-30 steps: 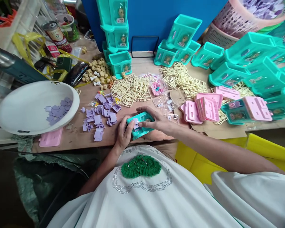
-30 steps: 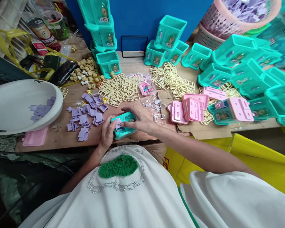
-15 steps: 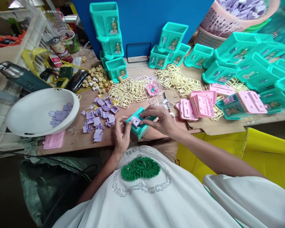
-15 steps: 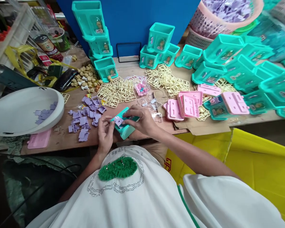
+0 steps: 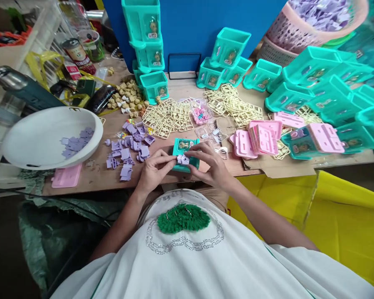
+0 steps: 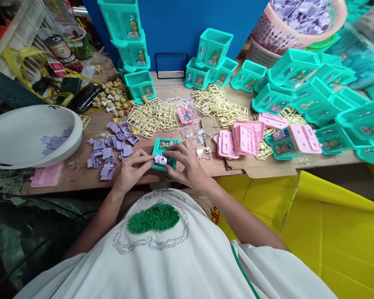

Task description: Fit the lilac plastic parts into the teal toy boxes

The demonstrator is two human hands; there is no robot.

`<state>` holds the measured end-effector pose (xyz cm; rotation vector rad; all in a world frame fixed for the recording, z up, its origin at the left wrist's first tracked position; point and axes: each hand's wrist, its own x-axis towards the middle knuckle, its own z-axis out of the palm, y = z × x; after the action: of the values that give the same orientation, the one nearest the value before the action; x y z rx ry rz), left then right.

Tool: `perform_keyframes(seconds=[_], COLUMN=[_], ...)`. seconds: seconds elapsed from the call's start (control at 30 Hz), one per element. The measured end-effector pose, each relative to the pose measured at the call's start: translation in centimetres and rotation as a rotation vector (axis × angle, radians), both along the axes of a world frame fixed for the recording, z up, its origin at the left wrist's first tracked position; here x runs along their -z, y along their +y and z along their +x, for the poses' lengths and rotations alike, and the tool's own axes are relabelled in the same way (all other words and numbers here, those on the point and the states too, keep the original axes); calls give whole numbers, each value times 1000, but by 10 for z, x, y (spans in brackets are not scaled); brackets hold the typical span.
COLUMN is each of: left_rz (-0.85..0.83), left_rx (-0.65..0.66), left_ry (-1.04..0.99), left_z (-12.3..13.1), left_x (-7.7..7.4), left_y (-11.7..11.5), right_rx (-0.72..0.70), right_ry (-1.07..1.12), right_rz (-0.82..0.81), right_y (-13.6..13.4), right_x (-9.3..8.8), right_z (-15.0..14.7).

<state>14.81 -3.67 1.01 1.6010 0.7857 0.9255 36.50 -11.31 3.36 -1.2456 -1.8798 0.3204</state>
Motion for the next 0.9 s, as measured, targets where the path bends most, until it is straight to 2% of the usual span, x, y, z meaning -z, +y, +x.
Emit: perform_keyframes(seconds=[0.13,0.23,0.47,0.7,0.9], left_rz=[93,179,191,261,187], left_rx=[68,67,143,11,45], left_ry=[67,110,-24,44,-15], left_z=[0,3,6,9,5], left_x=[-8,-11,-2,4,4], left_y=[17,24,32,28,28], right_rx=[-44,-55,-13,-18,29], right_ry=[20,36,94,92,149], right_rz=[-32,-59,-23,-32,8], right_y=[3,3,2,3,2], right_x=[1,1,5,7,13], right_z=[7,8,1,3,-3])
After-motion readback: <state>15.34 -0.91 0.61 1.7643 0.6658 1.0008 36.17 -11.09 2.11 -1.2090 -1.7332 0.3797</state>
